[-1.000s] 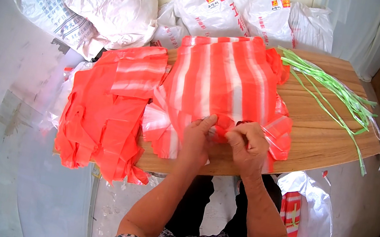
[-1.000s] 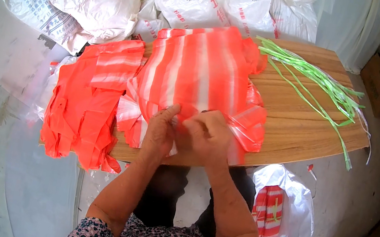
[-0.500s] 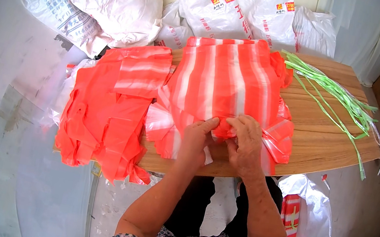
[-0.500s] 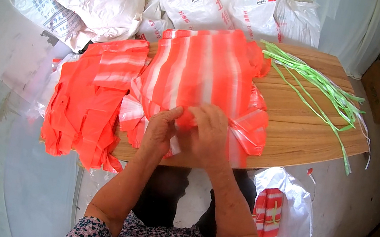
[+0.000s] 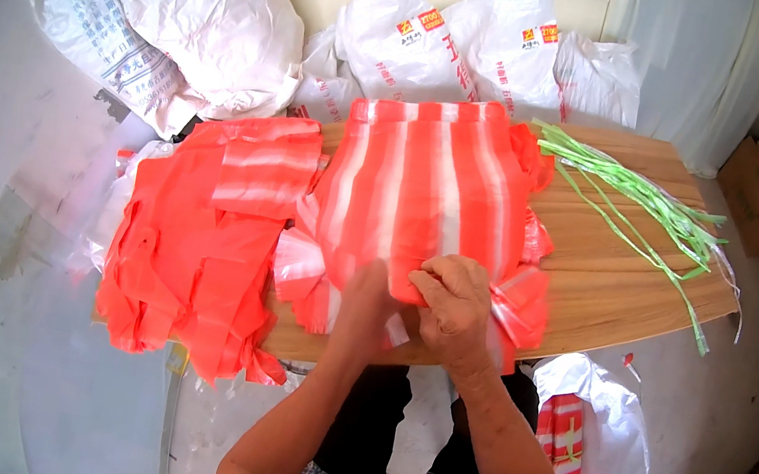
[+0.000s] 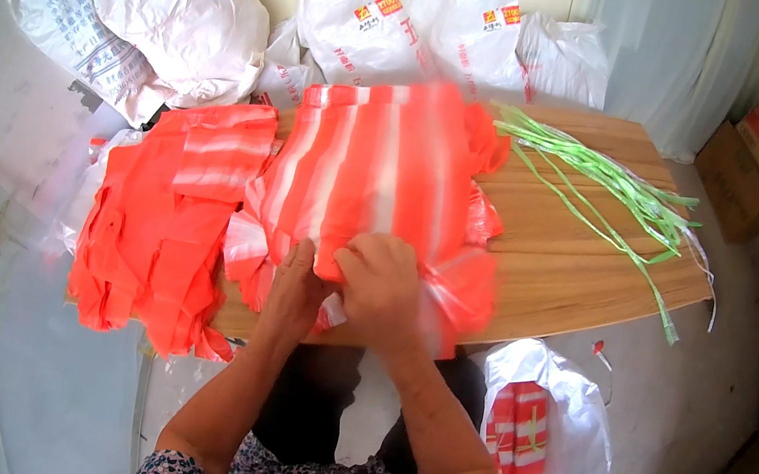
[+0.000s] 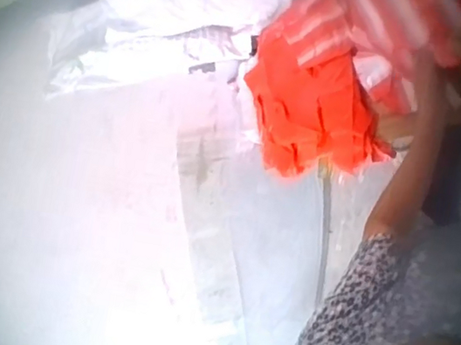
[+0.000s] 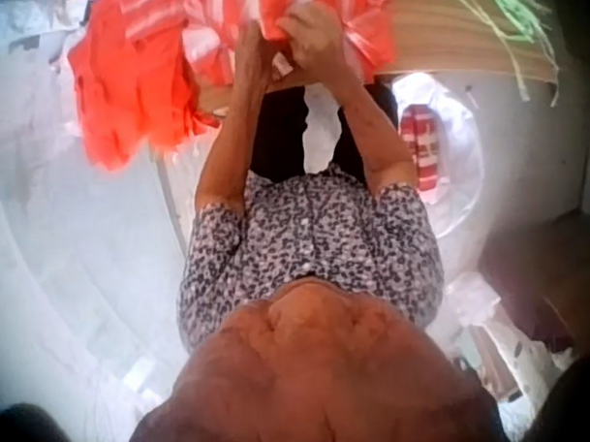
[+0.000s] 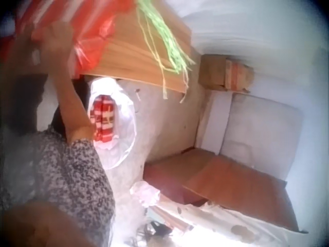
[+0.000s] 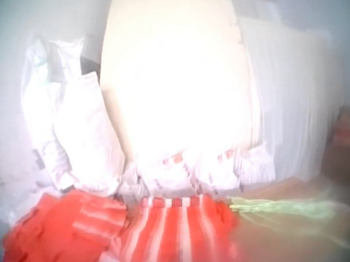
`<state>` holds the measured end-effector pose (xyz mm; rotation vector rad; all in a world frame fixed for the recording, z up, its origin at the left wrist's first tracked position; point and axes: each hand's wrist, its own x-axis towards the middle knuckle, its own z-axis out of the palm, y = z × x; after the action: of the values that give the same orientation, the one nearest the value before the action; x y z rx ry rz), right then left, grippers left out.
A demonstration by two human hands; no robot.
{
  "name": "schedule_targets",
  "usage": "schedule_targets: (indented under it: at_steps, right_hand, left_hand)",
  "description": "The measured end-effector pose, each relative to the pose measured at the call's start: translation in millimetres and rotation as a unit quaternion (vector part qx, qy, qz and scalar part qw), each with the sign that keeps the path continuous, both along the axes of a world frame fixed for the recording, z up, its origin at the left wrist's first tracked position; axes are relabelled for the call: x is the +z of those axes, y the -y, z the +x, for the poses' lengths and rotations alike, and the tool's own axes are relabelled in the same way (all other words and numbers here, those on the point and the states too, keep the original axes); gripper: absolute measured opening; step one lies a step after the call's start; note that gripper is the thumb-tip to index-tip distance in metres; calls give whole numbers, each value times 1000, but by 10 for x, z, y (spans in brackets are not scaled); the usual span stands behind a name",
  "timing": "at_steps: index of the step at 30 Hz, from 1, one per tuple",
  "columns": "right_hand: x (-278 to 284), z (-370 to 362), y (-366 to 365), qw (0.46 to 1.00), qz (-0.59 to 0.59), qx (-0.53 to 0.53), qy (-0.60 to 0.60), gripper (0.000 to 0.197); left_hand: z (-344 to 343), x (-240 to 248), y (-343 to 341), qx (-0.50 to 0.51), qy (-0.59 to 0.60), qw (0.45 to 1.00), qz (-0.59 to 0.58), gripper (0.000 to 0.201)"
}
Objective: The person places a rolled bundle of plastic bags into a large bag, then stacks, folds, and rolls plastic bags, ties the rolled bundles with plastic strips by hand, and folds more plastic bags on the table.
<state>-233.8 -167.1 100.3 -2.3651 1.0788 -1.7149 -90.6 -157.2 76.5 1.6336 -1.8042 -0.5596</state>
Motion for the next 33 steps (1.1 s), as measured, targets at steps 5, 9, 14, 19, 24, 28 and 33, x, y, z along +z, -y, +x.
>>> schedule_targets:
  at_steps: [5,9,14,19,24,28,33]
  right_hand:
    - [205,133,-292,999,-4,32,-18,28]
    - [360,146,-486,998,-30,41,-47,28]
    - [602,256,-716,992,36,102,-68,24]
    - [938,378,-743,976,178,125,-30,12]
    - [1340,361,-435,886,409,199,83,17]
    - [1597,357,-285,778,527,253,230,20]
    - [1832,438,-191,758,495,249,345,16]
  left_hand:
    - [157,-434,-79,97,-500,860,-32,20]
    - [181,-124,-298,139,-658,740,-14,40]
    - [234,587,-476,95,-669,736,-43,46]
    - [297,877,-573,3,-704,709,-45,62]
    - [540,817,-635,-109,-664,726,143,60]
    - [537,943,-730,-164,-627,756,91,72]
    - [739,1018,-907,-191,-503,842,34,72]
